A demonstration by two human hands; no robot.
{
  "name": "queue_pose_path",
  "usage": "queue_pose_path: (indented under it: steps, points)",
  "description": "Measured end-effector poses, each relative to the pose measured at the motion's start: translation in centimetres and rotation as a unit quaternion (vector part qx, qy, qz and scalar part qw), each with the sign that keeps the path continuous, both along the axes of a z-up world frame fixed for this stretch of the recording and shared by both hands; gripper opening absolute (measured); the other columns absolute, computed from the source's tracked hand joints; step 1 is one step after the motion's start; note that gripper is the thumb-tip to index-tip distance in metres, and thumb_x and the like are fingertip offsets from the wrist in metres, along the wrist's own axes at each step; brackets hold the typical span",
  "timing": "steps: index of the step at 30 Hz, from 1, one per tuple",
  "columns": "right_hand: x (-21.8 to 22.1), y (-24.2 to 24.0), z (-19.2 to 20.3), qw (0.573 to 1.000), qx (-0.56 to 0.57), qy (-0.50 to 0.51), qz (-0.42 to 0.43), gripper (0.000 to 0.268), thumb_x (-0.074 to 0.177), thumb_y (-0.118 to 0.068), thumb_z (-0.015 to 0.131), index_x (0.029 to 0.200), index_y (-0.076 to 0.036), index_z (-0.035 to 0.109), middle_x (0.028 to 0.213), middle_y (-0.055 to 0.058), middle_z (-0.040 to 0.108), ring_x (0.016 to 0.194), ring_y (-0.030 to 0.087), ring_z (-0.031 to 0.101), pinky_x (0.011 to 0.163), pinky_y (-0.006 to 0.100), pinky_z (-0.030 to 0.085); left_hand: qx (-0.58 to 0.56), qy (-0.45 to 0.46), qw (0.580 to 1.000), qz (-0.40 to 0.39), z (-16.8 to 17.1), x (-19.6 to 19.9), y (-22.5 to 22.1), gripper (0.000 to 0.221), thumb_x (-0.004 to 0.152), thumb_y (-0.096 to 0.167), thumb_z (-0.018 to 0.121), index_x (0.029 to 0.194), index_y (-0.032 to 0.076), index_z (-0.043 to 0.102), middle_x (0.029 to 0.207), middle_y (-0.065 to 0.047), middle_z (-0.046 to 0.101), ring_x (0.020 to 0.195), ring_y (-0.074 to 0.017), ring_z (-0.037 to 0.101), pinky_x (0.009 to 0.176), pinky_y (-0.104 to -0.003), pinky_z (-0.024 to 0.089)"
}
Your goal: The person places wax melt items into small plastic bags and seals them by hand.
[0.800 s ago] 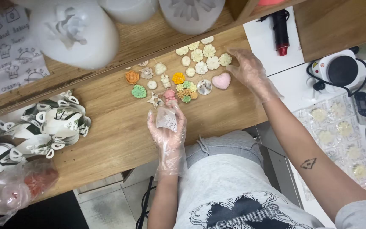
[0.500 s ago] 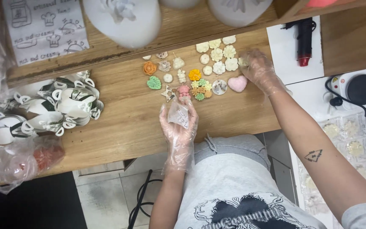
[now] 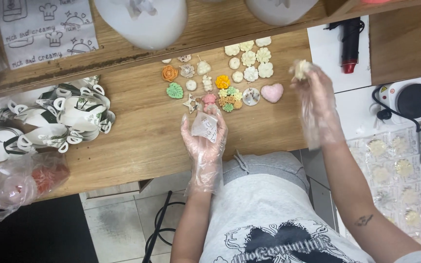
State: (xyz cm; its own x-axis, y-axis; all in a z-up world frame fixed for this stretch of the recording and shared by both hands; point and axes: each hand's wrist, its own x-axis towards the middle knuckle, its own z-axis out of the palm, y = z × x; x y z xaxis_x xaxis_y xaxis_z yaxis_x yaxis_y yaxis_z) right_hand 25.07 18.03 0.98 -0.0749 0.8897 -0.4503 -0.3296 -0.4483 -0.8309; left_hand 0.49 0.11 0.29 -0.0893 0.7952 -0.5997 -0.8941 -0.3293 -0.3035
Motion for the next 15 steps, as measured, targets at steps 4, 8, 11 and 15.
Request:
queue_pose_path:
  steps: [4, 8, 11, 15]
  points:
    - [-1.6, -7.4, 3.7, 0.946, -0.033, 0.301, 0.115, 0.031, 0.102, -0.009, 0.071, 0.119, 0.008, 0.05, 0.114, 0.026, 0.066, 0.097, 0.028, 0.073, 0.075, 0.025, 0.062, -0.021, 0.009, 1.0, -0.002, 0.6, 0.2, 0.9, 0.054, 0.089, 0.04, 0.071, 0.131, 0.008, 0.062, 0.121, -0.015, 0.065, 0.112, -0.0333, 0.063, 0.091, -0.05, 0.055]
    - [-4.4, -12.8, 8.0, 0.908, -0.179, 0.312, 0.215, 0.05, 0.092, -0.02, 0.072, 0.129, 0.011, 0.061, 0.118, 0.027, 0.07, 0.091, 0.025, 0.074, 0.071, 0.026, 0.062, 0.009, 0.057, 0.998, -0.017, 0.6, 0.7, 1.5, 0.055, 0.094, 0.045, 0.065, 0.134, 0.009, 0.057, 0.126, -0.012, 0.063, 0.119, -0.0332, 0.059, 0.102, -0.053, 0.052]
    - [-6.0, -15.0, 9.6, 0.937, -0.09, 0.203, 0.27, 0.051, 0.093, -0.018, 0.072, 0.135, 0.009, 0.062, 0.125, 0.02, 0.07, 0.105, 0.018, 0.071, 0.087, 0.027, 0.06, 0.02, 0.104, 0.994, -0.019, 1.0, 1.2, 1.6, 0.056, 0.094, 0.047, 0.061, 0.135, 0.009, 0.055, 0.131, -0.012, 0.062, 0.125, -0.0347, 0.056, 0.106, -0.054, 0.048]
    - [-7.1, -16.2, 10.1, 0.954, 0.103, -0.062, 0.276, 0.045, 0.093, -0.013, 0.074, 0.134, 0.001, 0.064, 0.132, 0.012, 0.069, 0.112, 0.014, 0.067, 0.097, 0.028, 0.057, 0.035, 0.139, 0.99, -0.003, 1.5, 1.4, 1.6, 0.064, 0.095, 0.048, 0.06, 0.14, 0.003, 0.052, 0.133, -0.015, 0.058, 0.128, -0.0363, 0.054, 0.111, -0.056, 0.043]
